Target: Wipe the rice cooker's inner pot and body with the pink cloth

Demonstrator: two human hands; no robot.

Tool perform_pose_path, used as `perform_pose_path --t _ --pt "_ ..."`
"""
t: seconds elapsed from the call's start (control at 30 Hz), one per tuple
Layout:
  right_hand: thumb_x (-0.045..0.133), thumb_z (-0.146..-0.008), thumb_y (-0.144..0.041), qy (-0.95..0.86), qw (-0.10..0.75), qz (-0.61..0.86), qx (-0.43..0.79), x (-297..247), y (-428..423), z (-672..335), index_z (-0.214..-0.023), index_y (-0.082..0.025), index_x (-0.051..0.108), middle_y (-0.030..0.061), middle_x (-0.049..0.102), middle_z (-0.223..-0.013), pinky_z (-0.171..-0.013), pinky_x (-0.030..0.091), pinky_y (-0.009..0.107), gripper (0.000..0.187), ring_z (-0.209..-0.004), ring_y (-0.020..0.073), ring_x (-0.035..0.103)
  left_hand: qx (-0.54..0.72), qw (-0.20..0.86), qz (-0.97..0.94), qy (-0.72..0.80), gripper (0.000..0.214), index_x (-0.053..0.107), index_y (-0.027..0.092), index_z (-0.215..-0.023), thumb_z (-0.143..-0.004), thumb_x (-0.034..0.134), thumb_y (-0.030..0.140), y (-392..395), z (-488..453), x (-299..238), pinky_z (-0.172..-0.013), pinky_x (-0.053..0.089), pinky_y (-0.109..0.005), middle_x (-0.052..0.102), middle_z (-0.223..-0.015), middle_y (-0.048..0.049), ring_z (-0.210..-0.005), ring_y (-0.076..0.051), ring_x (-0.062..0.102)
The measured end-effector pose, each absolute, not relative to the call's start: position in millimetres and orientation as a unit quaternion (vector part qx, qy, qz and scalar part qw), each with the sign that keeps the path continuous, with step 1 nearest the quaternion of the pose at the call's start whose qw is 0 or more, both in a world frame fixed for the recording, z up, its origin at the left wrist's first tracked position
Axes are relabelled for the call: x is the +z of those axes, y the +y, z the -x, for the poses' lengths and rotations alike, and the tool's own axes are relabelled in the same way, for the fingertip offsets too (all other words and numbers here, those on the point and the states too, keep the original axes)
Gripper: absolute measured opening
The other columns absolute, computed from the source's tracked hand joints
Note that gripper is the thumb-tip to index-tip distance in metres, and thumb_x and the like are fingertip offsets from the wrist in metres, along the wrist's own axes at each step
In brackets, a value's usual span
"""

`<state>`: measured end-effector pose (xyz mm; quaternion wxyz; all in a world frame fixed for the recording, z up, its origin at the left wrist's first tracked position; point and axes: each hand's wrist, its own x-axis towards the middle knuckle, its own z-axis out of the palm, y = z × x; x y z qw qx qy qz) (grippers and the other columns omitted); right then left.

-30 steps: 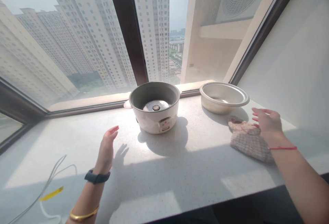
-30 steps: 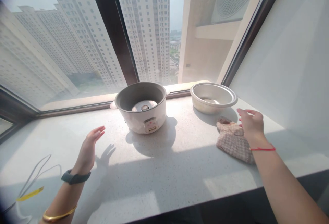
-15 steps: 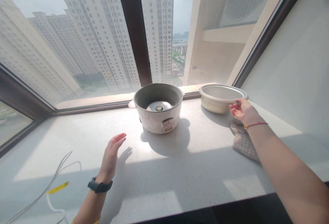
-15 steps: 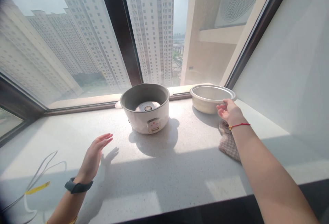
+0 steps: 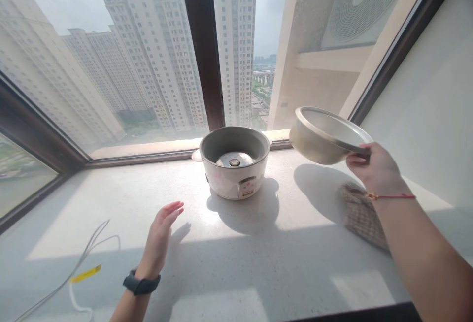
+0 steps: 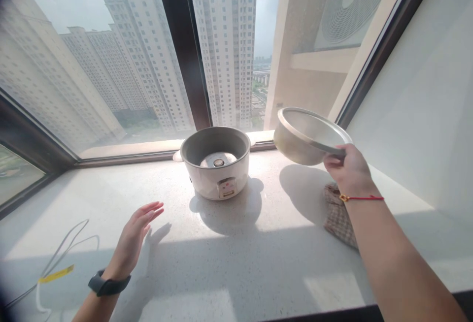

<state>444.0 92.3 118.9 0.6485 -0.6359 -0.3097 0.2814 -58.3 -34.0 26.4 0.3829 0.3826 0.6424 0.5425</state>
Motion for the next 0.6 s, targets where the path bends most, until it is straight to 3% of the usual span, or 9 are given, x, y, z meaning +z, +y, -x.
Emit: perform_pose_path --t 0.13,0.27,0.6 --pt "0.03 -0.093 -0.002 -0.324 0.699 0.529 0.355 167.3 78.5 -399.7 -0.064 -0.024 0.027 -0.0069 0.029 -0.063 -0.046 0.021 0.029 0.037 -0.051 0.0014 0.03 0.564 0.353 -0.445 0.599 0.039 0.068 0.024 -0.108 -0.078 0.068 0.048 -18.6 40.6 52.8 -0.114 0.038 -0.051 0.068 -0.129 -0.011 -0.127 -0.033 0.059" --pt "0.038 -0.093 -0.003 -0.275 0.731 0.383 0.494 201.0 83.6 -335.5 -0.065 -0.021 0.035 -0.0079 0.03 -0.062 -0.044 0.017 0.02 0.033 -0.05 -0.0004 0.03 0.603 0.305 -0.508 0.534 0.039 0.066 0.023 -0.117 -0.085 0.064 0.044 10.8 11.8 84.8 -0.112 0.04 -0.045 0.064 -0.135 -0.0092 -0.132 -0.031 0.054" --pt "0.053 -0.081 -0.003 -0.296 0.599 0.401 0.626 173.4 128.9 -265.1 -0.064 -0.021 0.032 -0.0089 0.03 -0.048 -0.031 0.023 0.012 0.033 -0.04 0.0026 0.027 0.638 0.344 -0.447 0.524 0.066 0.037 0.022 -0.154 -0.095 0.049 0.047 69.4 -14.9 98.9 -0.126 0.018 -0.045 0.029 -0.166 -0.0089 -0.155 -0.028 0.022"
